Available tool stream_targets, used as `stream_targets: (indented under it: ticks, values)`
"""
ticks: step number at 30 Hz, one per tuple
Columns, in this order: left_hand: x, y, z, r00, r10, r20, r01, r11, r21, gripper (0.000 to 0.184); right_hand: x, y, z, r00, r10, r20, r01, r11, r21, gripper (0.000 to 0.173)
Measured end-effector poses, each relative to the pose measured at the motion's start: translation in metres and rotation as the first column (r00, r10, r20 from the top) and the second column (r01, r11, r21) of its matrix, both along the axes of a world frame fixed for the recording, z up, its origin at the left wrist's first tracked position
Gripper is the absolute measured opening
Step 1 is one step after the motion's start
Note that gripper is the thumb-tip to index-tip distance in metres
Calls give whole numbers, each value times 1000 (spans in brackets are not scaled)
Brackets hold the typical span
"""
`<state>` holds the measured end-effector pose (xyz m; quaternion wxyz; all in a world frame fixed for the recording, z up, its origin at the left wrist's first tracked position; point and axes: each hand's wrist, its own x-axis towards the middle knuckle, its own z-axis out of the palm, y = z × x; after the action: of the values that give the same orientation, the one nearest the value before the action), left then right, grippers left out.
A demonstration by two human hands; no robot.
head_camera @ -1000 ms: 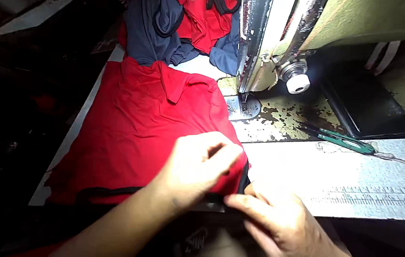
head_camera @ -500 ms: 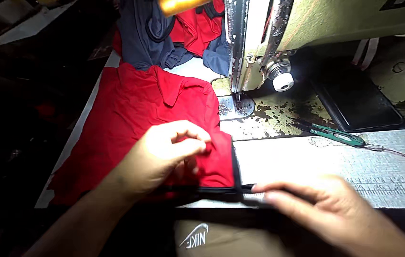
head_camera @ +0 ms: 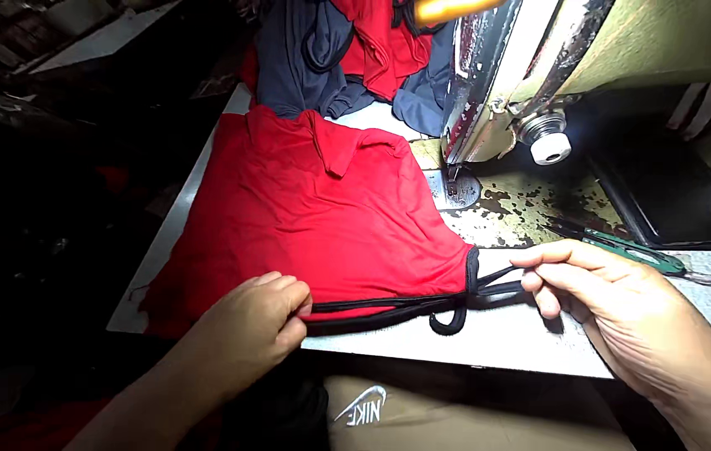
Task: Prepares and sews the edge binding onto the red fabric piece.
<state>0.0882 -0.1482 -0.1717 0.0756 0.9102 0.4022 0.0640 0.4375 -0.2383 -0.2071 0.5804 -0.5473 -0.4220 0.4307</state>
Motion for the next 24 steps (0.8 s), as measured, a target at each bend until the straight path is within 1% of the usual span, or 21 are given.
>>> stream_targets:
  ticks: [1, 3, 5, 7, 10, 11, 13, 16, 18, 20, 21, 22, 23, 24]
  values:
    - [-1, 4, 1, 997, 43, 58, -40, 998, -45, 13, 0, 3, 0, 998, -15, 67, 14, 1000, 15, 30]
    - [-2, 15, 3, 963, 181, 197, -131, 961, -245, 14, -2, 11, -1, 961, -67, 266, 53, 997, 59, 28]
    - [-1, 24, 4, 903, 302, 305, -162, 898, -408, 18, -1, 18, -7, 852, -122, 509, 78, 991, 106, 27]
    - [0, 29, 4, 867, 367, 338, -178, 860, -478, 23, -1, 23, -13, 716, -147, 683, 75, 988, 134, 30]
    - [3, 31, 4, 847, 417, 330, -211, 833, -512, 23, -5, 29, -14, 563, -168, 809, 70, 985, 155, 31]
    - [4, 32, 3, 843, 425, 331, -217, 830, -514, 23, -7, 30, -15, 527, -176, 831, 69, 984, 165, 32]
    - [3, 33, 4, 835, 435, 337, -211, 819, -533, 23, -9, 30, -15, 491, -193, 849, 58, 980, 189, 31]
    - [2, 34, 3, 834, 429, 346, -199, 820, -537, 22, -9, 27, -15, 501, -202, 842, 56, 978, 201, 31]
    - [2, 34, 4, 841, 428, 332, -194, 811, -552, 22, -8, 26, -15, 556, -188, 809, 67, 981, 182, 30]
    - [-2, 34, 8, 877, 398, 268, -182, 792, -582, 21, -10, 21, -9, 702, -152, 695, 80, 988, 135, 26]
    - [-4, 34, 11, 910, 362, 202, -182, 787, -590, 19, -13, 15, -2, 797, -143, 586, 80, 988, 133, 23]
    - [-4, 34, 16, 937, 322, 134, -189, 791, -581, 16, -19, 6, 5, 866, -134, 482, 68, 986, 153, 21]
    - [1, 32, 21, 952, 287, 101, -189, 819, -542, 12, -26, -4, 12, 899, -110, 423, 30, 981, 192, 19]
    - [9, 27, 26, 960, 250, 127, -165, 871, -463, 8, -34, -15, 18, 917, -66, 394, -37, 969, 246, 17]
